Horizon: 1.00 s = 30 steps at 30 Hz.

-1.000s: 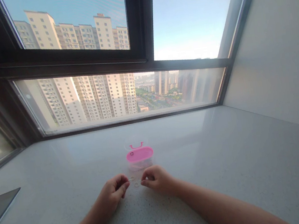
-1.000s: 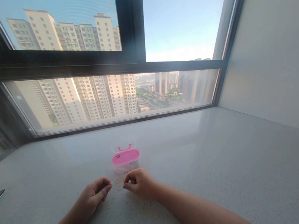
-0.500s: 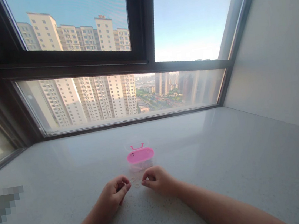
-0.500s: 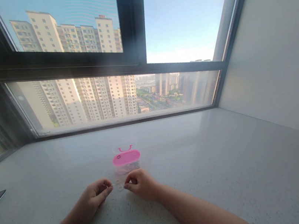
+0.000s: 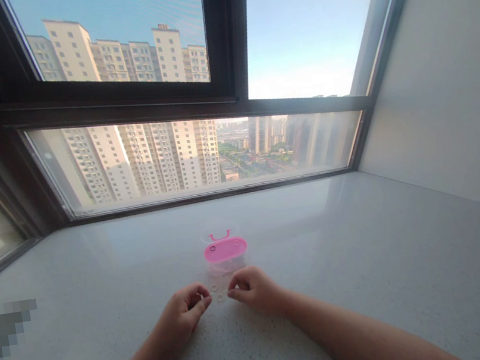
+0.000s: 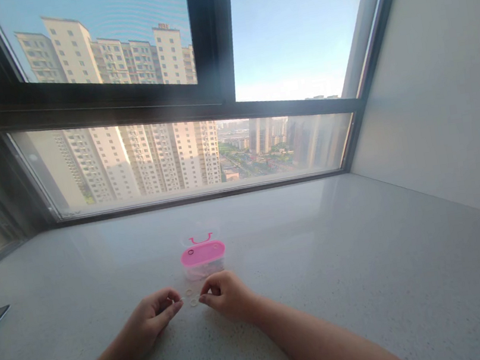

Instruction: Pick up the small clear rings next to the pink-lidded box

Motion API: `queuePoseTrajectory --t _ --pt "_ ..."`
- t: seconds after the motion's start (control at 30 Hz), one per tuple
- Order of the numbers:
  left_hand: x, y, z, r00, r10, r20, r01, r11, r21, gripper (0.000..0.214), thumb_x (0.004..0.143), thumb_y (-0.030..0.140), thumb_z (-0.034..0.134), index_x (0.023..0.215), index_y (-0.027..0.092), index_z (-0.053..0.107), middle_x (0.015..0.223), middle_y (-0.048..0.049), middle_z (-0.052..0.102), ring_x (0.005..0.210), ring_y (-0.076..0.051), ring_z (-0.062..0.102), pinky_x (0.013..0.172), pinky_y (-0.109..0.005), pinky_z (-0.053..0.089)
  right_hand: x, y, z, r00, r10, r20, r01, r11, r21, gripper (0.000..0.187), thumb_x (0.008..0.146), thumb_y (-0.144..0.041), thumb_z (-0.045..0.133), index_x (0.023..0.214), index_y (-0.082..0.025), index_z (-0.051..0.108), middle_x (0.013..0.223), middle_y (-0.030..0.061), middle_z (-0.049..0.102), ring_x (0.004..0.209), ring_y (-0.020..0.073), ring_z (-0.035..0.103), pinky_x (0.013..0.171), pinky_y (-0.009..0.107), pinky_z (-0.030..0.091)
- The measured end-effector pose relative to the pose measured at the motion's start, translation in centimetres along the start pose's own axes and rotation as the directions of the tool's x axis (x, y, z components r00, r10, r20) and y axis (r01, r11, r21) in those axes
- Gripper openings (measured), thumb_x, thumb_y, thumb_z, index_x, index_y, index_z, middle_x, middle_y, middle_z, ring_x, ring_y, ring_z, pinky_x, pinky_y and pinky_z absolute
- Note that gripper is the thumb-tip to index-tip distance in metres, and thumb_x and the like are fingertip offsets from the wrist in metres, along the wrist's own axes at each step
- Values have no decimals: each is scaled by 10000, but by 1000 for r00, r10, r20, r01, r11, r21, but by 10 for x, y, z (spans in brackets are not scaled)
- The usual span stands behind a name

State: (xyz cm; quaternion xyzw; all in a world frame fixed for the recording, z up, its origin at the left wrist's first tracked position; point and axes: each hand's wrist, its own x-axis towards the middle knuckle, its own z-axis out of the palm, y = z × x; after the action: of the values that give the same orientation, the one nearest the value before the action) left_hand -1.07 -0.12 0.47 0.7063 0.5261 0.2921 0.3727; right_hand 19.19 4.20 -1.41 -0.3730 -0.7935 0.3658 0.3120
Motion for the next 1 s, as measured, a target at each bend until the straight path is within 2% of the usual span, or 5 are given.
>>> queuePoseTrajectory --t 1.0 --pt "1 -3 0 1000 27 -2 -27 999 20 291 786 423 466 735 151 554 555 58 352 531 -110 318 500 -197 261 -1 0 1 1000 13 -13 -13 999 -30 149 720 -248 582 715 -119 657 488 -64 321 471 59 265 436 193 181"
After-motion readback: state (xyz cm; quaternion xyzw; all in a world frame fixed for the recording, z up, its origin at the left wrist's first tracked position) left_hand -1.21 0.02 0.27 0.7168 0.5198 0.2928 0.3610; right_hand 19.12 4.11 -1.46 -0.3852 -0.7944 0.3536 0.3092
